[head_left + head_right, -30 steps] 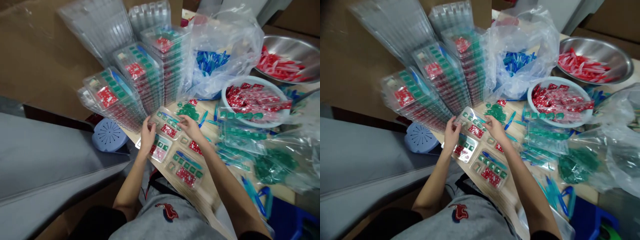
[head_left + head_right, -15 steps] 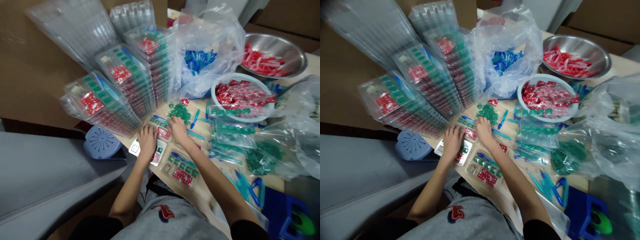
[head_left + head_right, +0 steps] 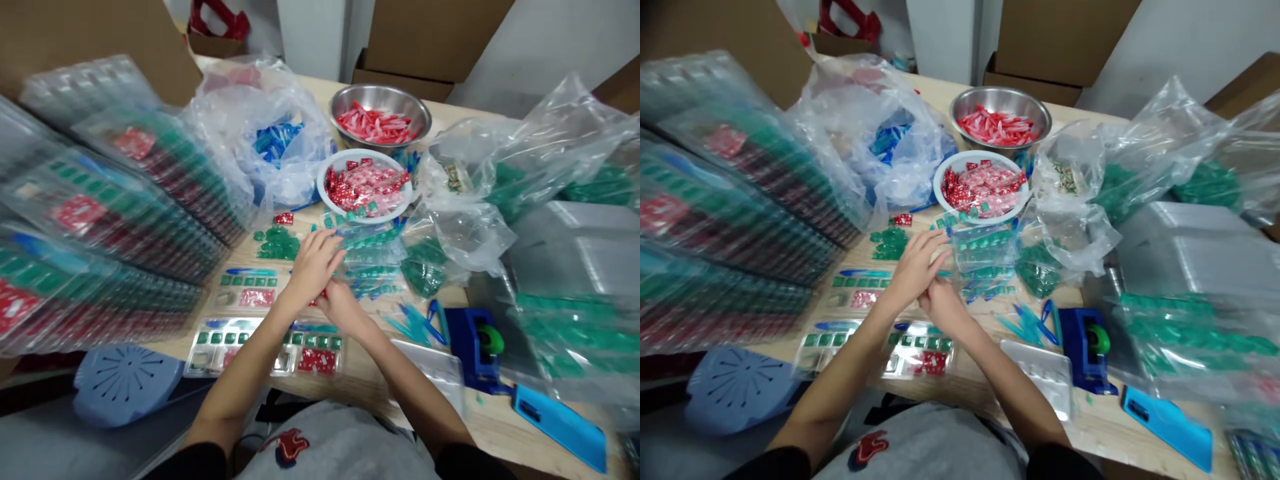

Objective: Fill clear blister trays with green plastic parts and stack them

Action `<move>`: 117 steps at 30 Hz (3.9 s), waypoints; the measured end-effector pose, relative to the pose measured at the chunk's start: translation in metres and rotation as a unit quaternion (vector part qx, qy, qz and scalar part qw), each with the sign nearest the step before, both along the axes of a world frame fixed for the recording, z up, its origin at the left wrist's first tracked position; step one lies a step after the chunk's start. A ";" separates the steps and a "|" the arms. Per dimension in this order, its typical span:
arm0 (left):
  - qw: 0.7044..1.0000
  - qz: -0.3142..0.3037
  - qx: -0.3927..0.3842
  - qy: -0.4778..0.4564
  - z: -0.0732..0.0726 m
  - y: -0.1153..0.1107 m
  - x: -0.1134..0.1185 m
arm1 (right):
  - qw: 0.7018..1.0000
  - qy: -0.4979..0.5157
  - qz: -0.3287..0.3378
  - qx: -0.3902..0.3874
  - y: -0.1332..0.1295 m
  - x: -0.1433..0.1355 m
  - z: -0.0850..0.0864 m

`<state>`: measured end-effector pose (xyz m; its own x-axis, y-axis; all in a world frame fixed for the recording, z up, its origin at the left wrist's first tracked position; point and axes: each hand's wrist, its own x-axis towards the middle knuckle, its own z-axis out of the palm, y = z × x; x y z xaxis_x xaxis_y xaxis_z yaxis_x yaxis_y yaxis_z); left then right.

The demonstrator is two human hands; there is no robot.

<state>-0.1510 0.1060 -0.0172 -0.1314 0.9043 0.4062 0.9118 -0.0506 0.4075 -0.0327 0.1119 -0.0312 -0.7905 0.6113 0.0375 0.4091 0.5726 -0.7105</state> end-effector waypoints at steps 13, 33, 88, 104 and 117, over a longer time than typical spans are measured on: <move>0.996 -0.022 0.073 0.054 0.005 0.040 0.015 | 0.972 0.129 -0.100 -0.168 0.004 0.063 -0.002; 0.734 0.151 0.081 -0.657 -0.002 -0.120 -0.037 | 0.877 0.202 -0.093 -0.425 -0.008 0.028 0.002; 0.847 0.229 -0.087 -0.472 -0.068 -0.095 -0.035 | 0.990 -0.061 -0.126 -0.001 -0.043 0.060 -0.038; 0.870 0.161 -0.225 -0.409 -0.037 -0.203 0.012 | 0.963 -0.026 -0.174 -0.203 -0.090 0.106 -0.024; 0.914 0.181 -0.177 -0.317 -0.031 -0.201 0.047 | 0.960 -0.046 -0.138 -0.241 -0.084 0.104 -0.013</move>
<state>-0.1037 -0.0945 -0.0482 -0.5560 0.8146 -0.1652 0.4168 0.4452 0.7926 0.0710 0.0277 -0.0445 -0.5825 0.7267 -0.3641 0.5717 0.0479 -0.8191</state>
